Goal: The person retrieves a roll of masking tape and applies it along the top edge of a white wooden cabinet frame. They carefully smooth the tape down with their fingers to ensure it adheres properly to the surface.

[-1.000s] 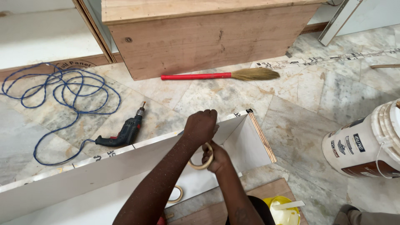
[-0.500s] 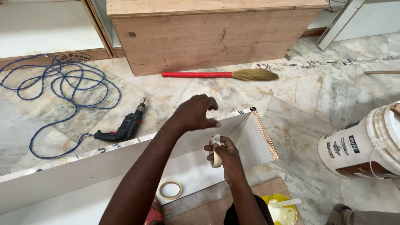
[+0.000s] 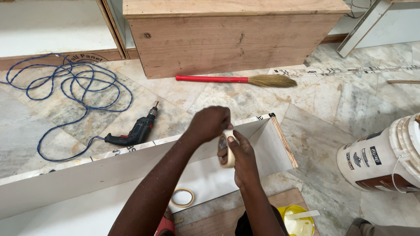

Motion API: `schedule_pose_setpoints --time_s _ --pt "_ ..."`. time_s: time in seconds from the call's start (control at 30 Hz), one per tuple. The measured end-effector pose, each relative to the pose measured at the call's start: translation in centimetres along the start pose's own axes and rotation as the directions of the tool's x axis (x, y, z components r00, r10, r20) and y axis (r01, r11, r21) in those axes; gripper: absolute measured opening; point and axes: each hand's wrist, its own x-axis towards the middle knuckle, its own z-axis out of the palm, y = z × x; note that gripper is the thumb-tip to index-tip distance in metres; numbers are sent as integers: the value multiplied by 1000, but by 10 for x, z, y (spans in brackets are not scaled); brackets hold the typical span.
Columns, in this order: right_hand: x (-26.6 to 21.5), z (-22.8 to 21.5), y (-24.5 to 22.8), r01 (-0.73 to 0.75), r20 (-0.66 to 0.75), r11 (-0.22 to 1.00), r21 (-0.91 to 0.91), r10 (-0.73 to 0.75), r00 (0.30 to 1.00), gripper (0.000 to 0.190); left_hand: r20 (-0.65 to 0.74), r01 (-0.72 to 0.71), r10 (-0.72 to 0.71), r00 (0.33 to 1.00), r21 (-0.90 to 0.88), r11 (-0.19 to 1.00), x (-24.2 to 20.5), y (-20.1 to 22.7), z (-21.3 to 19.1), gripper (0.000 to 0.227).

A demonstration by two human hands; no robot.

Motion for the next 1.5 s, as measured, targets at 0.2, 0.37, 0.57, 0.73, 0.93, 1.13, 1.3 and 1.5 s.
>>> schedule_pose_setpoints --time_s 0.2,0.37,0.57,0.73,0.93,1.13,1.3,1.5 --pt "4 -2 9 3 -65 991 -137 -12 998 51 76 233 -230 970 -33 972 12 -18 6 27" --pt "19 -1 13 1 -57 990 -144 -9 998 45 43 260 -258 965 -59 964 17 -28 12 27" --pt "25 -6 15 8 -59 990 -138 -16 998 42 63 267 -262 963 -81 960 22 -30 12 29" --pt "26 -9 17 1 -60 992 -128 -9 998 40 52 236 -232 971 -77 969 26 -35 19 28" --pt "27 -8 18 -4 -58 993 -119 -2 998 40 90 306 -296 951 -137 942 27 -39 17 28" --pt "25 -6 19 -14 -68 993 -116 6 998 39 79 290 -280 957 -164 943 26 -41 17 28" --pt "27 -7 16 -23 -93 992 -121 12 996 37 110 335 -318 942 -202 920 28 -35 13 26" --pt "26 -7 16 -19 -82 993 -119 9 997 35 94 315 -303 948 -178 932 29 -34 14 26"
